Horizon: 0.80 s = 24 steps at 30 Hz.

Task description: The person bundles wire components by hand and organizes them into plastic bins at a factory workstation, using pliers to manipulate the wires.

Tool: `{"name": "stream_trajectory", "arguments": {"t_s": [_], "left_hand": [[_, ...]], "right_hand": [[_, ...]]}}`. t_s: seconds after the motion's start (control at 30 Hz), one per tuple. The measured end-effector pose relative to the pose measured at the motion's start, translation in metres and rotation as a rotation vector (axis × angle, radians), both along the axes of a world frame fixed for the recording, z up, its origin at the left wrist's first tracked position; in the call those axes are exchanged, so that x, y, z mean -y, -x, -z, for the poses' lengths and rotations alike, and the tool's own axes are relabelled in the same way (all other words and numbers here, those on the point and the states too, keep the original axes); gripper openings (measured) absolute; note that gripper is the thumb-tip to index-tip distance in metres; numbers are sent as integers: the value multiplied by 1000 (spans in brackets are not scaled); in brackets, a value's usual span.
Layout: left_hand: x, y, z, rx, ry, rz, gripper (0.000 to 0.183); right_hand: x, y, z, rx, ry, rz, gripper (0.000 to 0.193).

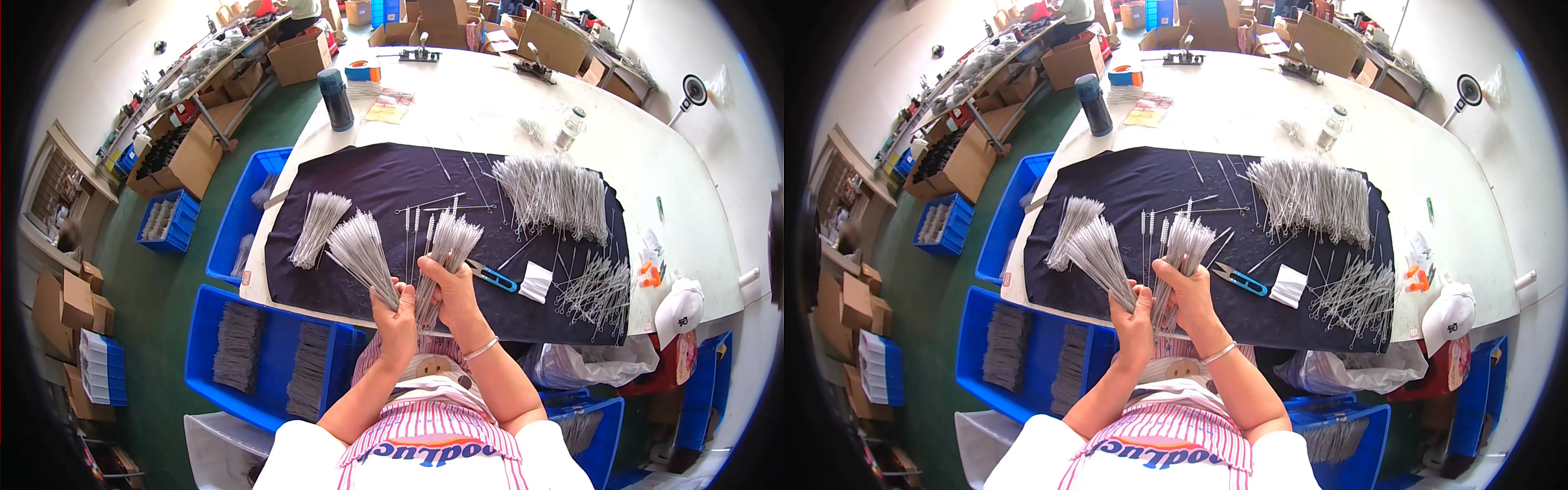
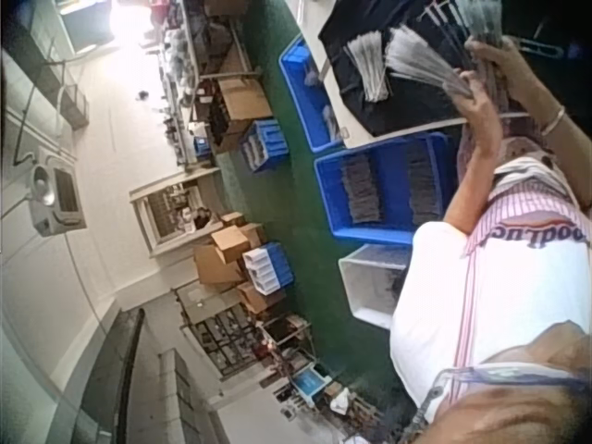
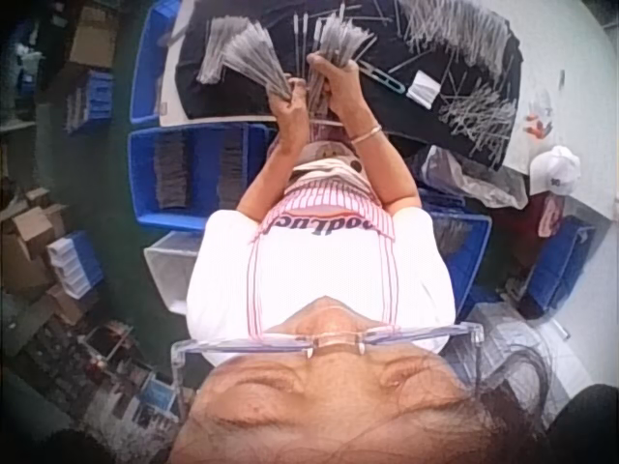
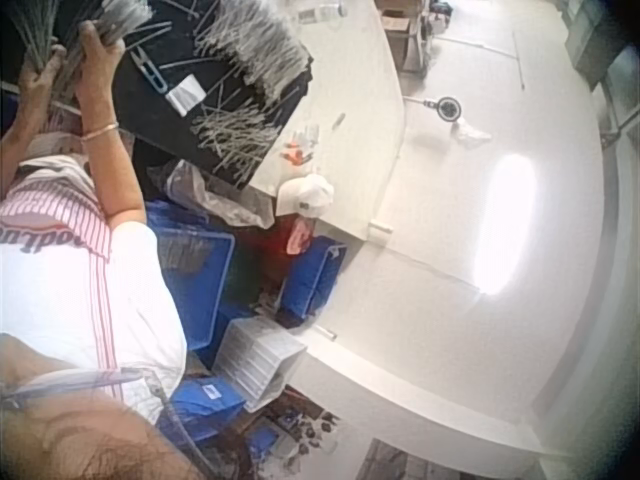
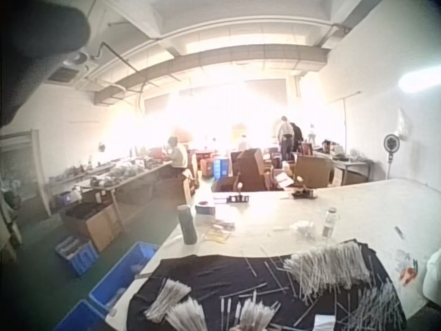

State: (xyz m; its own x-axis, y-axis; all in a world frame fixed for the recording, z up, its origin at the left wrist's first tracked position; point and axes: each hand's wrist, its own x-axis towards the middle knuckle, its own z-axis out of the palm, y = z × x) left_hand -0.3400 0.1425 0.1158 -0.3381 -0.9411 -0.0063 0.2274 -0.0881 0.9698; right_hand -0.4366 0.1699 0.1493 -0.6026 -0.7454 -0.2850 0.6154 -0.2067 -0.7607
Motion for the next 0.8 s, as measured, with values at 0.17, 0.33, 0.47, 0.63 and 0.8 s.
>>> {"name": "stream_trajectory", "arguments": {"t_s": [0.17, 0.33, 0.47, 0.63, 0.8], "left_hand": [[-1, 0, -4, 3, 5, 2, 23], [-3, -1, 0, 30, 26, -13, 21], [-5, 1, -2, -19, -51, -9, 22], [-5, 5, -3, -197, -201, -103, 23], [1, 9, 5, -216, -185, -99, 24]], "right_hand": [[-1, 1, 0, -33, 15, -9, 14], [0, -3, -7, -61, -80, 10, 12], [2, -3, 1, -34, -92, 51, 11], [5, -3, 4, 23, -67, 121, 8], [6, 3, 8, -36, -98, 127, 10]]}}
